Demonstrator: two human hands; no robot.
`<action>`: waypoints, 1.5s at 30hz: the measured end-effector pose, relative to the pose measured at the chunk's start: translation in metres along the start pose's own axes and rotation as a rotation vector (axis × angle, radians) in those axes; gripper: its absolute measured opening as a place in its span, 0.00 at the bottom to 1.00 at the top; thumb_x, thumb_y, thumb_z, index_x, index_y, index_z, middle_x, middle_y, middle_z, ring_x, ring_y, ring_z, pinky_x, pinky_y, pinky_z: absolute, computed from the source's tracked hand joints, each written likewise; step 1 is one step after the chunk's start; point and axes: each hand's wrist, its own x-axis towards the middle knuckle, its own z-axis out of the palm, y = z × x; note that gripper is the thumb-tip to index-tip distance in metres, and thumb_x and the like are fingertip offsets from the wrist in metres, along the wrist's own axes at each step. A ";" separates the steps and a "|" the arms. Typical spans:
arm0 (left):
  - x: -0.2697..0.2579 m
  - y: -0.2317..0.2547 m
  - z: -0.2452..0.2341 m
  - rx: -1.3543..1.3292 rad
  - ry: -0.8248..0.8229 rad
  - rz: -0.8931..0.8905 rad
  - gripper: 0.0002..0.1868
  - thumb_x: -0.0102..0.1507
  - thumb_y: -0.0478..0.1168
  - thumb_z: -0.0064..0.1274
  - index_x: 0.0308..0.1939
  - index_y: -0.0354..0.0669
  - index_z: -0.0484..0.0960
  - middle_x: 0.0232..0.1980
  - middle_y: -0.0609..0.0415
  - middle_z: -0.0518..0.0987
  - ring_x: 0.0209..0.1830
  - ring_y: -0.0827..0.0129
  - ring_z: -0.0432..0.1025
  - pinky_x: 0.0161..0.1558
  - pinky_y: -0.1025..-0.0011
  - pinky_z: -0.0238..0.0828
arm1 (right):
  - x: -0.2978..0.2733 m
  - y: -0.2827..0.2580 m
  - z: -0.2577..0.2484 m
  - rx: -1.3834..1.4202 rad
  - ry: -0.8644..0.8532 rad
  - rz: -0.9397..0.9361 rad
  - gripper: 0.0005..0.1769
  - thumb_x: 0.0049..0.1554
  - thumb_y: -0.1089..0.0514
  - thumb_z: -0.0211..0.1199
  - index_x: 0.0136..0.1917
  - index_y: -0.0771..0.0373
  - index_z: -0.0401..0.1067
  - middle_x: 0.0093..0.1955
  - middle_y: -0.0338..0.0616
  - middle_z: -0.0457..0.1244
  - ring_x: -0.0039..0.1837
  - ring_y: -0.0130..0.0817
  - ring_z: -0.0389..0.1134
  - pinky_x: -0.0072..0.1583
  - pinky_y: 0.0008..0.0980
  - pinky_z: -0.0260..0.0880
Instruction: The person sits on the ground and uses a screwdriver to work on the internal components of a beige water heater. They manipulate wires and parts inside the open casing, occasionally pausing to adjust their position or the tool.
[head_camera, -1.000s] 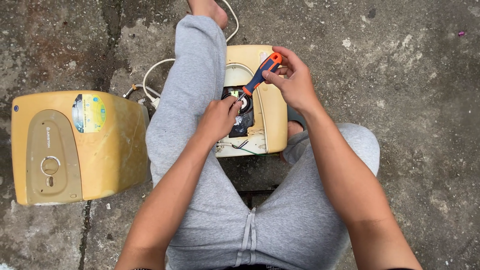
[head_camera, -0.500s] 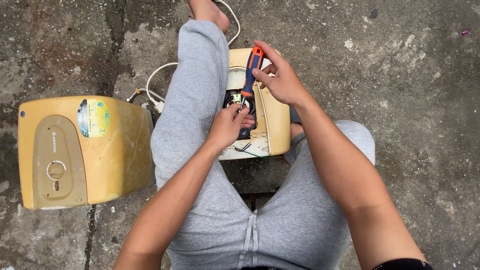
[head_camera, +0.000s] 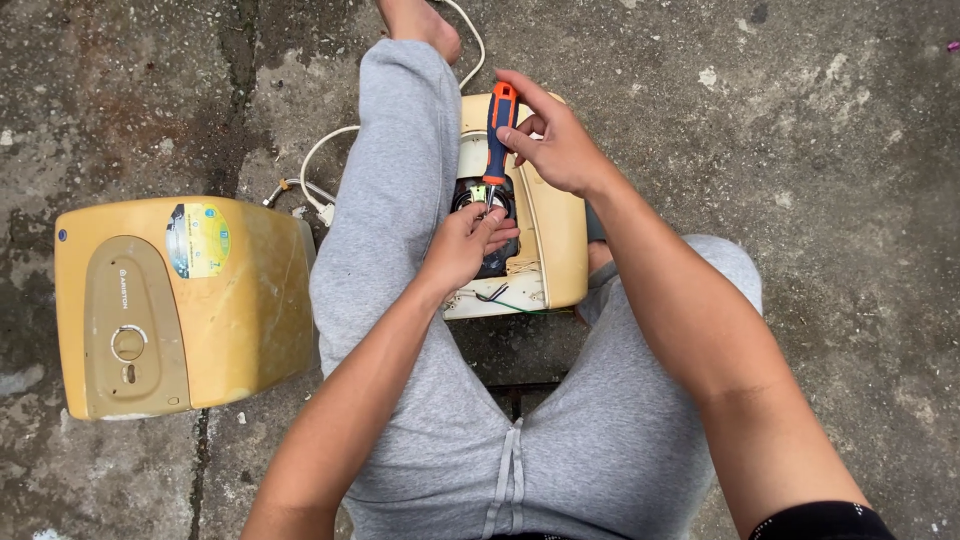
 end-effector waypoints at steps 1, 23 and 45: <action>-0.002 0.002 -0.001 0.003 -0.004 -0.004 0.18 0.71 0.40 0.43 0.57 0.27 0.74 0.54 0.35 0.81 0.57 0.55 0.81 0.58 0.67 0.80 | 0.001 0.001 0.001 0.002 0.005 0.003 0.39 0.61 0.72 0.59 0.80 0.53 0.53 0.67 0.53 0.61 0.48 0.27 0.66 0.47 0.26 0.77; -0.020 0.038 -0.038 1.268 0.102 0.804 0.11 0.75 0.43 0.43 0.56 0.44 0.78 0.39 0.55 0.76 0.45 0.62 0.75 0.49 0.67 0.66 | -0.061 -0.040 -0.034 0.043 -0.158 0.454 0.13 0.57 0.63 0.60 0.53 0.73 0.71 0.42 0.51 0.58 0.33 0.35 0.68 0.35 0.34 0.75; -0.007 0.018 -0.044 1.376 0.056 0.782 0.07 0.74 0.41 0.43 0.51 0.52 0.78 0.38 0.61 0.69 0.46 0.67 0.68 0.48 0.70 0.58 | -0.062 -0.003 -0.021 -0.143 -0.339 0.492 0.21 0.61 0.54 0.64 0.64 0.66 0.75 0.45 0.60 0.65 0.38 0.37 0.69 0.38 0.30 0.80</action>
